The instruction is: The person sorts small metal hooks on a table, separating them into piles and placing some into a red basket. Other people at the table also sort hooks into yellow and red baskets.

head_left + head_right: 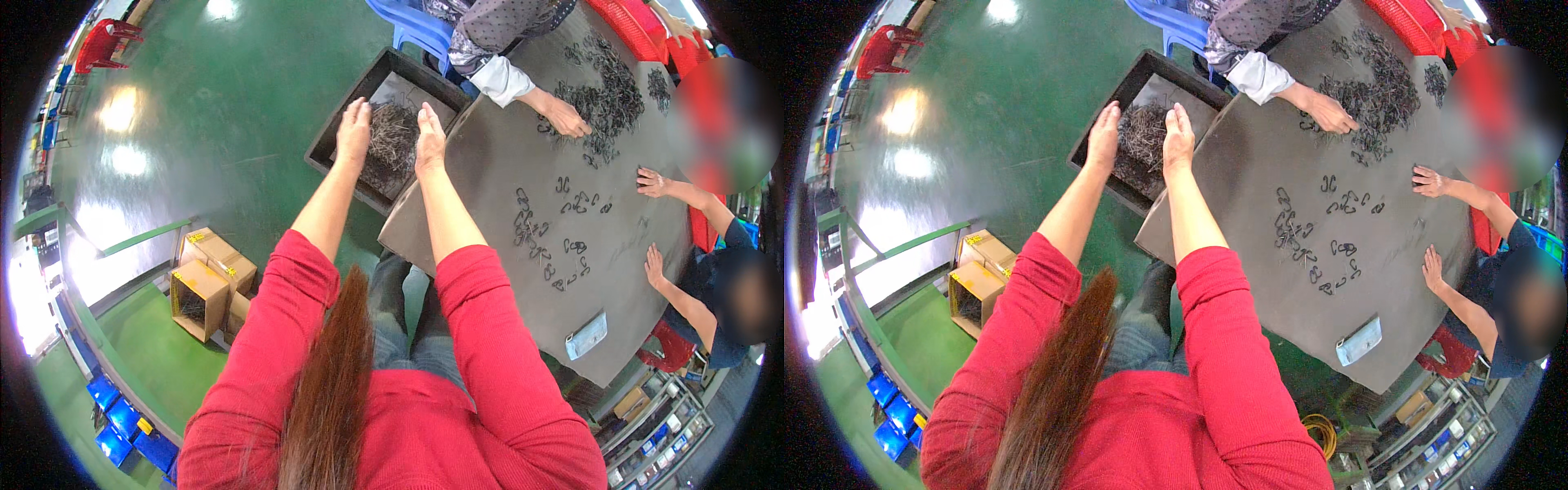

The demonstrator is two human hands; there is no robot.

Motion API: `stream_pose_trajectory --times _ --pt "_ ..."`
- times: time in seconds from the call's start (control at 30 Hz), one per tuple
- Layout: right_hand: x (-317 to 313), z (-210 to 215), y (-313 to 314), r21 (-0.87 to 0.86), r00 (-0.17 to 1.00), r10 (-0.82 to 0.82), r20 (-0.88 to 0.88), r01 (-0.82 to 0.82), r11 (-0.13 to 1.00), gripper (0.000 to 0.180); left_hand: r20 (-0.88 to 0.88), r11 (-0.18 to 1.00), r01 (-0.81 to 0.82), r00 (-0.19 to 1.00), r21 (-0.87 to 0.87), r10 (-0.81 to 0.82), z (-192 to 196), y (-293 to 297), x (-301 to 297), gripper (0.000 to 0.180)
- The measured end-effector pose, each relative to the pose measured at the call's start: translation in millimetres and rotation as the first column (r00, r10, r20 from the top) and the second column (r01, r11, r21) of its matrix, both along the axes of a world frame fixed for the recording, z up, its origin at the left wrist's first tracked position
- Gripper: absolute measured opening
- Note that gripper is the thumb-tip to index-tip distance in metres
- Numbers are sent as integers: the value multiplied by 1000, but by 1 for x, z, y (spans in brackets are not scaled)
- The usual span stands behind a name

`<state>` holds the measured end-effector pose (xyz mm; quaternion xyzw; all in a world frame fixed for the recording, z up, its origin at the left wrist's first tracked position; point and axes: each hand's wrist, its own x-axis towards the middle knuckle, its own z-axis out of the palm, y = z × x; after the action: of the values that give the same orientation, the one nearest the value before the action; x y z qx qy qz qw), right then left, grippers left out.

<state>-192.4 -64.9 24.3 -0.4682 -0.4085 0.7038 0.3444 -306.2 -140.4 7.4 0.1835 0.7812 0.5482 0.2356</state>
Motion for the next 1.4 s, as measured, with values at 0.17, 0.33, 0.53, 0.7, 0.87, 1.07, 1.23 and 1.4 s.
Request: stream_pose_trajectory --times 0.17,0.33,0.53,0.7,0.87,1.07,1.23,1.4 --pt "66 24 16 -48 988 -32 -152 25 999 37 181 994 -98 979 36 90 26 -28 -13 36" --pt "210 64 18 -74 970 -200 -136 192 979 27 296 995 -87 952 39 72 55 -42 15 40" --pt "421 58 13 -9 902 -412 128 416 909 19 289 996 -31 957 81 7 69 -54 106 32" --pt "561 29 25 130 819 -434 375 417 899 17 351 999 29 936 -22 -20 59 -47 212 29" --pt "634 5 68 299 715 -374 591 236 925 18 376 987 146 920 -65 -111 58 -16 310 26" --pt "648 7 137 503 509 -360 782 -174 846 35 125 911 356 934 -211 -336 70 -1 361 25" --pt "661 -36 240 650 394 -522 757 -371 663 56 64 879 354 933 -318 -353 68 -22 372 23" --pt "656 -69 308 617 239 -571 786 -370 695 65 75 870 287 957 -400 -281 63 -55 372 22"
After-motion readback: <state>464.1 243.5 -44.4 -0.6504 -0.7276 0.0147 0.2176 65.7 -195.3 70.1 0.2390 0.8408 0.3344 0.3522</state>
